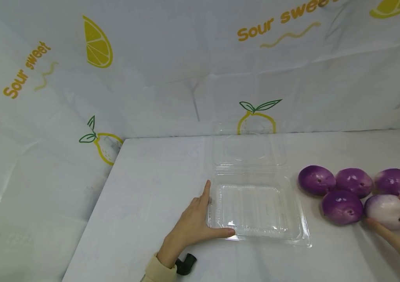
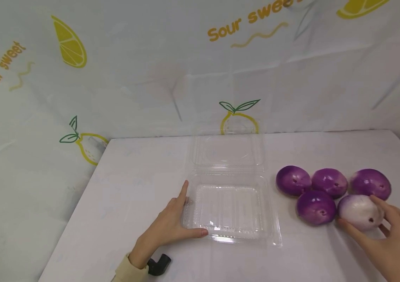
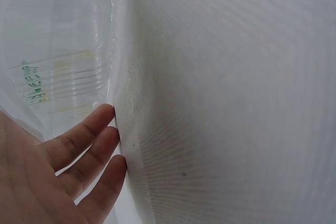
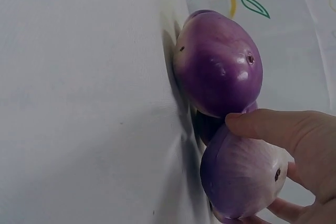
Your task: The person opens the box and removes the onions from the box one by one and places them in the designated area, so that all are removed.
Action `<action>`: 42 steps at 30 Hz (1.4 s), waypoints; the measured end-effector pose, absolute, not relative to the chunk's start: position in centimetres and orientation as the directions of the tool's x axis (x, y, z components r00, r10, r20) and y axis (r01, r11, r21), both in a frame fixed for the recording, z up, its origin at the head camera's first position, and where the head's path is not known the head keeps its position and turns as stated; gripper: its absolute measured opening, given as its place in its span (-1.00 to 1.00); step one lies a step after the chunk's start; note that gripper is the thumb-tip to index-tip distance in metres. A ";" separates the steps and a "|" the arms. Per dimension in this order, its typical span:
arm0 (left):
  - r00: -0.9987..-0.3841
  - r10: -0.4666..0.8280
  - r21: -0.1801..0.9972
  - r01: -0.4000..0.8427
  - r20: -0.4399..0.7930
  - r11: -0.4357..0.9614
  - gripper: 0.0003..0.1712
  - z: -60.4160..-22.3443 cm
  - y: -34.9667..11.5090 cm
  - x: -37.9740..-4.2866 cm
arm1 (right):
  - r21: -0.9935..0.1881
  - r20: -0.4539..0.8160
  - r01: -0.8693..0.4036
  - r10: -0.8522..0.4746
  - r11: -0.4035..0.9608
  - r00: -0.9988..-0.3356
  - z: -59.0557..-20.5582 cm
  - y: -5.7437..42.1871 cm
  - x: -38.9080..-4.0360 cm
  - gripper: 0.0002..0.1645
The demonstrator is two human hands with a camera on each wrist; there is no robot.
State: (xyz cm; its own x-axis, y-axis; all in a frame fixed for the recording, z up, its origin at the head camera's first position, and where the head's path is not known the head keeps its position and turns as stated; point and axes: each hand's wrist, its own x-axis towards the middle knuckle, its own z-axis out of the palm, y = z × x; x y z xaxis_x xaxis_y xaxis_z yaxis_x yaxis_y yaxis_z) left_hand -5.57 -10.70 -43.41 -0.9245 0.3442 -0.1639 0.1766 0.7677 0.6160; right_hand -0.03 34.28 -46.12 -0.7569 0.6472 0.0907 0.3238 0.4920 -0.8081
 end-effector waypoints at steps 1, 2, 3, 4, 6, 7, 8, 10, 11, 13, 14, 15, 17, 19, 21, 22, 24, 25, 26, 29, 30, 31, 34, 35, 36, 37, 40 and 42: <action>-0.924 0.344 0.617 0.176 -0.164 0.767 0.64 -43.4 -10.7 -5.6 | -0.804 0.091 0.328 0.648 0.496 -0.756 -46.3 34.4 0.0 0.09; -0.924 0.345 0.617 0.176 -0.165 0.767 0.64 -43.4 -10.7 -5.6 | -0.802 0.094 0.329 0.648 0.499 -0.756 -46.4 34.4 0.0 0.08; -0.924 0.346 0.617 0.176 -0.166 0.767 0.64 -43.4 -10.7 -5.5 | -0.803 0.099 0.324 0.647 0.501 -0.756 -46.5 34.4 0.1 0.08; -0.923 0.346 0.617 0.177 -0.166 0.767 0.64 -43.4 -10.7 -5.5 | -0.801 0.109 0.317 0.645 0.508 -0.756 -46.6 34.5 0.1 0.08; -0.922 0.348 0.618 0.177 -0.167 0.766 0.64 -43.4 -10.7 -5.5 | -0.799 0.117 0.310 0.640 0.515 -0.760 -46.7 34.5 0.2 0.06; -0.922 0.348 0.618 0.177 -0.167 0.766 0.64 -43.4 -10.7 -5.5 | -0.796 0.121 0.311 0.640 0.519 -0.759 -46.8 34.5 0.2 0.06; -0.922 0.348 0.619 0.177 -0.167 0.765 0.64 -43.4 -10.7 -5.5 | -0.796 0.123 0.310 0.640 0.520 -0.758 -46.8 34.4 0.2 0.05; -0.922 0.350 0.620 0.179 -0.166 0.764 0.64 -43.5 -10.7 -5.5 | -0.796 0.106 0.326 0.648 0.510 -0.755 -46.6 34.4 0.1 0.05; -0.922 0.351 0.619 0.180 -0.166 0.764 0.64 -43.5 -10.7 -5.5 | -0.797 0.094 0.336 0.653 0.502 -0.752 -46.5 34.4 0.1 0.05; -0.921 0.352 0.617 0.183 -0.164 0.766 0.64 -43.5 -10.7 -5.6 | -0.797 0.068 0.358 0.661 0.486 -0.747 -46.3 34.3 0.0 0.05; -0.921 0.353 0.615 0.185 -0.163 0.766 0.64 -43.5 -10.7 -5.6 | -0.798 0.052 0.369 0.665 0.476 -0.745 -46.2 34.3 0.0 0.05; -0.921 0.354 0.613 0.187 -0.162 0.768 0.64 -43.5 -10.7 -5.6 | -0.798 0.044 0.376 0.667 0.472 -0.744 -46.2 34.3 0.0 0.05; -0.921 0.355 0.610 0.192 -0.159 0.769 0.64 -43.6 -10.7 -5.6 | -0.794 0.035 0.384 0.666 0.471 -0.745 -46.2 34.3 -0.1 0.05; -0.921 0.357 0.608 0.196 -0.155 0.770 0.64 -43.6 -10.8 -5.6 | -0.791 0.036 0.382 0.659 0.478 -0.751 -46.2 34.4 -0.2 0.05; -0.922 0.358 0.607 0.199 -0.150 0.769 0.64 -43.7 -10.8 -5.6 | -0.787 0.053 0.367 0.648 0.495 -0.760 -46.4 34.5 -0.2 0.05; -0.922 0.358 0.608 0.202 -0.147 0.768 0.64 -43.7 -10.8 -5.6 | -0.785 0.064 0.358 0.640 0.506 -0.766 -46.5 34.6 -0.1 0.05; -0.922 0.361 0.607 0.207 -0.142 0.767 0.65 -43.8 -10.9 -5.6 | -0.779 0.089 0.337 0.626 0.528 -0.775 -46.8 34.7 -0.1 0.05; -0.922 0.363 0.607 0.211 -0.138 0.766 0.65 -43.8 -10.9 -5.6 | -0.776 0.098 0.329 0.619 0.538 -0.780 -46.9 34.7 0.0 0.05; -0.921 0.366 0.606 0.216 -0.134 0.766 0.65 -43.8 -10.9 -5.6 | -0.773 0.105 0.322 0.611 0.547 -0.784 -46.9 34.7 0.0 0.06; -0.920 0.373 0.603 0.231 -0.121 0.763 0.66 -43.8 -10.9 -5.6 | -0.767 0.120 0.309 0.599 0.563 -0.792 -47.1 34.8 0.0 0.07; -0.919 0.376 0.603 0.235 -0.117 0.763 0.66 -43.8 -10.9 -5.6 | -0.765 0.124 0.305 0.595 0.567 -0.795 -47.0 34.8 0.0 0.07; -0.920 0.376 0.602 0.239 -0.111 0.762 0.65 -43.8 -10.9 -5.6 | -0.764 0.125 0.303 0.591 0.569 -0.797 -47.1 34.8 0.0 0.07; -0.922 0.375 0.606 0.242 -0.101 0.758 0.64 -43.7 -10.9 -5.7 | -0.763 0.135 0.294 0.587 0.576 -0.798 -47.0 34.7 0.0 0.07; -0.922 0.373 0.606 0.241 -0.100 0.758 0.63 -43.7 -10.9 -5.7 | -0.765 0.141 0.288 0.585 0.577 -0.798 -47.0 34.6 0.0 0.06; -0.923 0.371 0.609 0.238 -0.101 0.757 0.63 -43.7 -10.9 -5.7 | -0.768 0.145 0.282 0.585 0.575 -0.798 -47.1 34.6 0.0 0.06; -0.924 0.369 0.612 0.235 -0.101 0.755 0.62 -43.7 -10.9 -5.7 | -0.768 0.149 0.277 0.582 0.577 -0.800 -47.1 34.5 0.1 0.05; -0.924 0.367 0.620 0.226 -0.109 0.751 0.60 -43.6 -10.8 -5.7 | -0.779 0.154 0.266 0.585 0.567 -0.796 -47.1 34.5 0.0 0.05; -0.922 0.369 0.625 0.220 -0.117 0.749 0.58 -43.4 -10.8 -5.7 | -0.775 0.147 0.274 0.584 0.570 -0.798 -47.2 34.7 -0.1 0.07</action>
